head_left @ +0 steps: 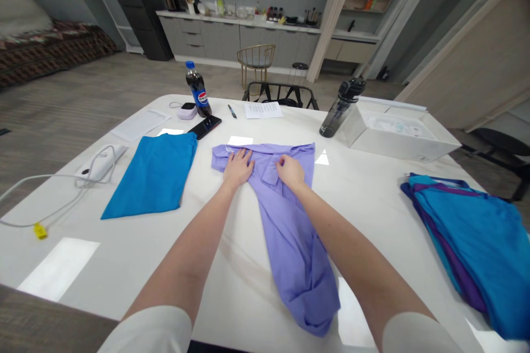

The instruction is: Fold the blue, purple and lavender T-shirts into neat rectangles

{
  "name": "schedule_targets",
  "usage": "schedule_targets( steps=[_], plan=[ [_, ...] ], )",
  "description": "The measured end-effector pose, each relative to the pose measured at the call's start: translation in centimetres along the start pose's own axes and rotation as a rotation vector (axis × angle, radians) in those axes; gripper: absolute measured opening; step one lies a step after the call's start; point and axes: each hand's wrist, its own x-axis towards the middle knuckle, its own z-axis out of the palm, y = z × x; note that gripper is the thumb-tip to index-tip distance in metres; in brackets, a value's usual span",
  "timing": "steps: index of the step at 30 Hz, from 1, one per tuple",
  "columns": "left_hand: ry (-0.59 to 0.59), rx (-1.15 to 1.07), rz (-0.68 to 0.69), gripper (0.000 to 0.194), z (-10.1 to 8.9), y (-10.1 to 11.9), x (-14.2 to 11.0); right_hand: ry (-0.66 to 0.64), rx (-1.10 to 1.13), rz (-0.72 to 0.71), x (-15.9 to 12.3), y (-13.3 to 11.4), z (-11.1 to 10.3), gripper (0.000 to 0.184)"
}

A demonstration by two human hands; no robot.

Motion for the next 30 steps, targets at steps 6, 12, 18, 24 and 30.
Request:
schedule_targets(
  steps=[6, 12, 18, 24, 30],
  plan=[
    [0.025, 0.01, -0.036, 0.058, 0.4, -0.1, 0.1, 0.253, 0.047, 0.049, -1.7, 11.8, -6.2, 0.026],
    [0.026, 0.023, -0.031, 0.058, 0.6, -0.1, 0.3, 0.332, -0.158, 0.452, -3.5, 26.0, -11.3, 0.028],
    [0.015, 0.055, -0.068, 0.057, 0.6, -0.2, 0.3, 0.263, -0.355, 0.614, -3.9, 30.0, -11.3, 0.04],
    [0.027, 0.039, 0.049, 0.044, 0.0, 0.7, 0.8, 0.355, -0.366, 0.137, -2.8, 24.1, -9.1, 0.044],
    [-0.137, -0.094, 0.365, 0.046, 0.4, 1.6, 4.9, 0.052, -0.2, -0.211, 2.3, 18.1, -5.3, 0.051]
  ],
)
